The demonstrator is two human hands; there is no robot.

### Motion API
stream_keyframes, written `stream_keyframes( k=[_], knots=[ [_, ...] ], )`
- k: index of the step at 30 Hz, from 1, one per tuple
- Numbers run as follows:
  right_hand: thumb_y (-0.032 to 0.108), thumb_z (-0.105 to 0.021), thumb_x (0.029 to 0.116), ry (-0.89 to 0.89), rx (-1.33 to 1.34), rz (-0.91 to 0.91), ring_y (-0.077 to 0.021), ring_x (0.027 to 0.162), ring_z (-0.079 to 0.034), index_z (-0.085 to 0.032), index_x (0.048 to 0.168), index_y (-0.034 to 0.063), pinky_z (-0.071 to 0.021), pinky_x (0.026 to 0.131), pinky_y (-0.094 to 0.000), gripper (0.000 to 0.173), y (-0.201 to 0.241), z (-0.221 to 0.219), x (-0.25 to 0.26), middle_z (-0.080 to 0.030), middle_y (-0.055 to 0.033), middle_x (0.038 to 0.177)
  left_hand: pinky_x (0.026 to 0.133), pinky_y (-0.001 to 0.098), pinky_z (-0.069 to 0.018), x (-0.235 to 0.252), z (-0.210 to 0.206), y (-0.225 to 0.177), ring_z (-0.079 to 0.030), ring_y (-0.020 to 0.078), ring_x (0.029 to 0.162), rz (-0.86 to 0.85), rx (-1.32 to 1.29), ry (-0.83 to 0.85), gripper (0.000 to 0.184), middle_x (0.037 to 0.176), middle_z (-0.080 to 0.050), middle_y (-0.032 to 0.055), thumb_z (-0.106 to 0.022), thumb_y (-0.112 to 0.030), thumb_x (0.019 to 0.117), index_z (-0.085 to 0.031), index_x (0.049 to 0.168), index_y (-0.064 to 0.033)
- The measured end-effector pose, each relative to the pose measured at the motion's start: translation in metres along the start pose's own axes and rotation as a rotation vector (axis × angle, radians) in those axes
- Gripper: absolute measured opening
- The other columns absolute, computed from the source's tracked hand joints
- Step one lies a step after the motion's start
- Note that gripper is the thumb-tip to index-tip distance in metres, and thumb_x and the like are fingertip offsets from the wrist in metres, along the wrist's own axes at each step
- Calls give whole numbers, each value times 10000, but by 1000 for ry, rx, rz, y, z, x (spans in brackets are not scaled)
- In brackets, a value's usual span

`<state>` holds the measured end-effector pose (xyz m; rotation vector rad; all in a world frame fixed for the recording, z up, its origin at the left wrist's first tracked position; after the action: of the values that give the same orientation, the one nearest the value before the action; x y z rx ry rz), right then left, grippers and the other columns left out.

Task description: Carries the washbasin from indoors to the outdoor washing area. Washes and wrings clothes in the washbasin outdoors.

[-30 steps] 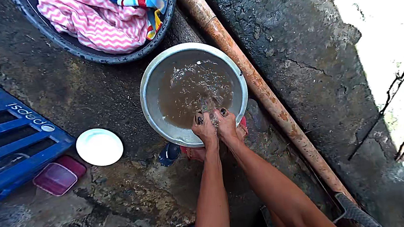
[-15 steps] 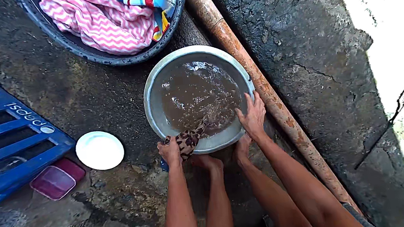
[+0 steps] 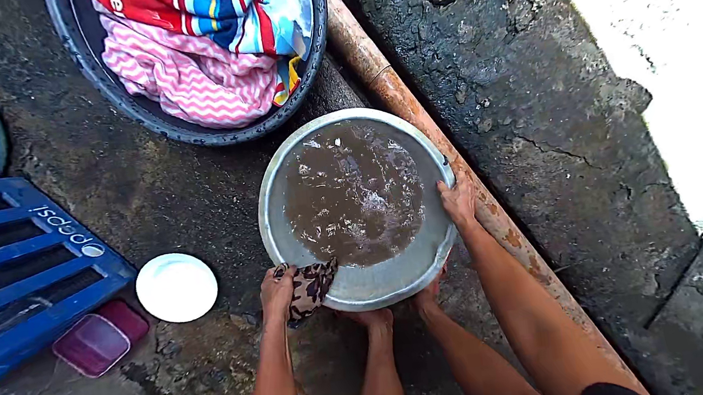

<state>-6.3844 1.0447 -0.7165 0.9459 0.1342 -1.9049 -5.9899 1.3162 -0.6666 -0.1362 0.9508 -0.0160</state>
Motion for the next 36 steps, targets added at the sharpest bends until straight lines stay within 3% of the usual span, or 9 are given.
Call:
stream_keyframes(
  k=[6,11,14,16,19,23,26,31,36],
  knots=[
    [279,-644,997,13,-22,-131,-376,1310,-568,-549,1429,5,-412,1124,-529,521,-26,40,-16,-613,-247,1365,885,534,-514,-38,19,-54,-657,323,1017,-26,117,74,361,1154,-667,213,-647,-258,998,-625,1265,-15],
    [259,-671,984,62,-86,-234,-409,1248,-597,-615,1334,-19,-440,1070,-563,451,-42,84,-31,-635,-279,1296,900,522,-502,-69,23,-97,-649,308,1013,-42,188,166,341,1135,-668,207,-633,-269,1007,-653,1227,-9],
    [158,-663,961,132,-130,-212,-448,1279,-565,-513,1460,32,-436,1064,-607,536,-34,119,-26,-587,-285,1372,917,501,-476,-89,23,-124,-628,283,1023,-63,208,225,325,1133,-661,201,-610,-264,1025,-660,1202,3],
    [121,-634,960,214,-250,-149,-464,1306,-543,-422,1543,73,-425,1071,-629,622,-14,149,-19,-546,-289,1428,1015,500,-449,-99,15,-132,-603,302,1176,-78,200,288,366,1274,-634,218,-583,-235,1043,-616,1321,0],
    [197,-607,1006,372,-573,-46,-498,1324,-518,-492,1502,43,-387,1081,-677,532,25,198,-3,-538,-322,1423,1127,525,-372,-112,-9,-127,-508,344,1354,-37,172,423,445,1442,-540,247,-516,-254,1082,-522,1450,-4],
    [249,-656,987,471,-934,-11,-515,1256,-559,-651,1272,-30,-408,1012,-719,399,62,257,17,-610,-335,1301,1048,525,-437,-148,-52,-96,-580,334,1217,42,116,599,460,1313,-603,249,-433,-328,1105,-587,1322,47],
    [246,-720,939,456,-1081,-53,-483,1178,-605,-692,1106,-72,-449,960,-683,361,74,291,31,-648,-329,1195,1001,493,-479,-194,-88,-66,-616,302,1143,141,-133,634,400,1254,-639,221,-499,-286,1077,-624,1288,31],
    [225,-727,944,447,-1278,-132,-492,1240,-574,-640,1139,-147,-427,1006,-672,429,105,316,12,-618,-355,1247,980,437,-491,-272,-138,-43,-608,248,1118,353,-443,764,419,1284,-622,187,-437,-289,1108,-558,1381,5],
    [227,-747,914,400,-1387,-129,-484,1212,-598,-661,1103,-115,-458,962,-677,400,107,306,3,-641,-335,1215,723,383,-529,-296,-178,4,-611,183,791,516,-610,869,362,944,-656,105,-448,-319,1096,-636,1192,-26]
  ],
)
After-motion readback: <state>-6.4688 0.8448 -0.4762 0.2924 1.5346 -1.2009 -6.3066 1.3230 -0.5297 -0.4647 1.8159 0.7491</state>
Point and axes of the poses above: each hand's wrist, its own x-axis towards the middle knuckle, its own z-axis out of the back of the hand, y = z × x, the point moved 6 cm from there along x, towards the middle knuckle
